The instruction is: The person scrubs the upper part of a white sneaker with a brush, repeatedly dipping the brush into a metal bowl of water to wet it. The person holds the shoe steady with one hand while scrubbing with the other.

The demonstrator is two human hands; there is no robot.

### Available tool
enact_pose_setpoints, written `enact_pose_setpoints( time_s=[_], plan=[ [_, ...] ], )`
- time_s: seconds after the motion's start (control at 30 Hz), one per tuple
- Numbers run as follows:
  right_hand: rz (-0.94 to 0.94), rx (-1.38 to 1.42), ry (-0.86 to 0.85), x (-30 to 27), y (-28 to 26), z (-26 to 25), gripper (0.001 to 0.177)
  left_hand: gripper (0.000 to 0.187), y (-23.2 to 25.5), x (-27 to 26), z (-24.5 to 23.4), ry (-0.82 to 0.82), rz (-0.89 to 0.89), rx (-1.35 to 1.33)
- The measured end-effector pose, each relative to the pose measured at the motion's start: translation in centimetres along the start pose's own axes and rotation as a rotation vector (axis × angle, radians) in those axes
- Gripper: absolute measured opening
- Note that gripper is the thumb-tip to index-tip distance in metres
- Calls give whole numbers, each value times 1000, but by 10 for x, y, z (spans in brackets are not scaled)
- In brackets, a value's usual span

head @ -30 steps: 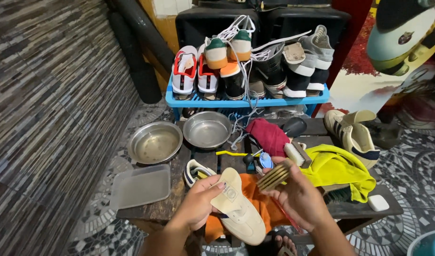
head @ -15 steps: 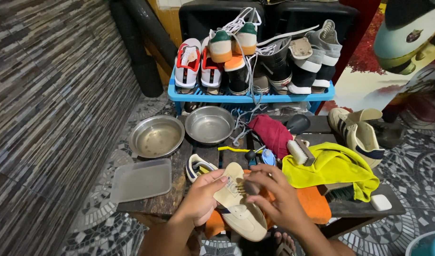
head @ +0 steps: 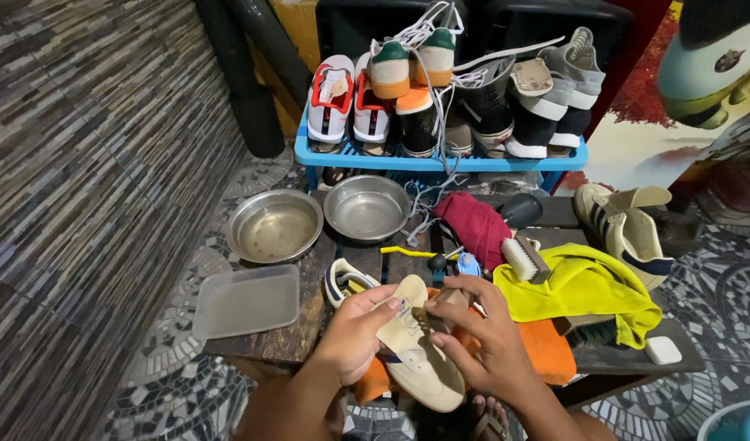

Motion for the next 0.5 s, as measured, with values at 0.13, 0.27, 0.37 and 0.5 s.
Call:
enact_pose_setpoints(
  time_s=[0.13, 0.27, 0.37, 0.5],
  plan=[
    [49, 73, -30, 3, -10, -4, 30, 49, 5, -5, 4, -61, 24, 15],
    [50, -19, -4, 4, 3, 1, 30, 50, 5, -4, 2, -37, 4, 51],
    [15, -94, 59, 5, 16, 14, 30, 51, 4, -6, 6, -22, 8, 57],
    [-207, -65, -54, 7, -14, 10, 39, 64, 18, -16, 12, 81, -122, 311]
  ],
)
Point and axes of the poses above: each hand's wrist, its own x-axis towards the middle knuckle, its own z-axis out of the palm, y = z × x, the point moved 1 cm from there along x, towards the middle knuckle, and after that the axes turned 6 degrees about -y, right-handed, at the moved point
